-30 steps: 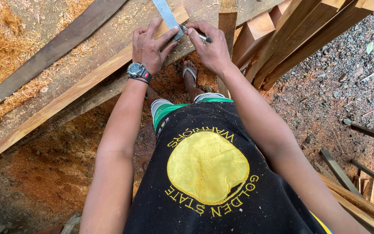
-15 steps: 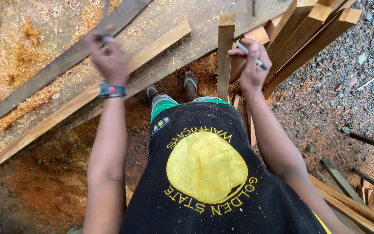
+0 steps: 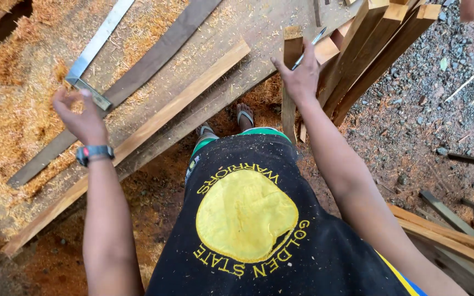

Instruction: The person measures and marks wooden planks on a workbench using a metal square and a pen. They align the square on the wood, draw lines, and then move the planks to different positions on the bench.

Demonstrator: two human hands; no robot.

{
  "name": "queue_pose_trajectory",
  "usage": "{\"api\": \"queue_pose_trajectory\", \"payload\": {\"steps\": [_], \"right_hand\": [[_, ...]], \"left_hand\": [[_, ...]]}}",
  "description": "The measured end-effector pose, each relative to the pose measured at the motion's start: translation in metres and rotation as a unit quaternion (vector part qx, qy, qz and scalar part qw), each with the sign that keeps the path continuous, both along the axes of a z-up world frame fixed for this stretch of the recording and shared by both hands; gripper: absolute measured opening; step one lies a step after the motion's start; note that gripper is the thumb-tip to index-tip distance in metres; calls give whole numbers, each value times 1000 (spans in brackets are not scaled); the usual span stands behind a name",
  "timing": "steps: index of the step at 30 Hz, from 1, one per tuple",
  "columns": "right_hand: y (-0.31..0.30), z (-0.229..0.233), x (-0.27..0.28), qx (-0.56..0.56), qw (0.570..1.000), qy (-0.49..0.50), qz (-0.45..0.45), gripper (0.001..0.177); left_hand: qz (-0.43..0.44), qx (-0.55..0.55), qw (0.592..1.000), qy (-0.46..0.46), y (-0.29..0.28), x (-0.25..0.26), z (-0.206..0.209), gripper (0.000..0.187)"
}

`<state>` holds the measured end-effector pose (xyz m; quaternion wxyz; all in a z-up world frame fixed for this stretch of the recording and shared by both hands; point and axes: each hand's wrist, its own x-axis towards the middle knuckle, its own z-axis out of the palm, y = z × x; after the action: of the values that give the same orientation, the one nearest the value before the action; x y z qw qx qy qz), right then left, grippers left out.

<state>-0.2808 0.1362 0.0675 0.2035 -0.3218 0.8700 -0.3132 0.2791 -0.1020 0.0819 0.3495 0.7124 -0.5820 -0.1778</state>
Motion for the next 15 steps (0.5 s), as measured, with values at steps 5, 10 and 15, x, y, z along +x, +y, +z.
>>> {"api": "queue_pose_trajectory", "payload": {"steps": [5,10,15], "right_hand": [[17,-41,6,-62,993,103,-15,64],[122,3,19,-161,984,58,-42,66],[239,18,24,-205,959,145,-130,69]], "left_hand": [[-180,134,974,-7,77,-1,39,39],[-158,188,962,119,104,24,34,34],[-245,183,938,166,110,6,25,22]]}}
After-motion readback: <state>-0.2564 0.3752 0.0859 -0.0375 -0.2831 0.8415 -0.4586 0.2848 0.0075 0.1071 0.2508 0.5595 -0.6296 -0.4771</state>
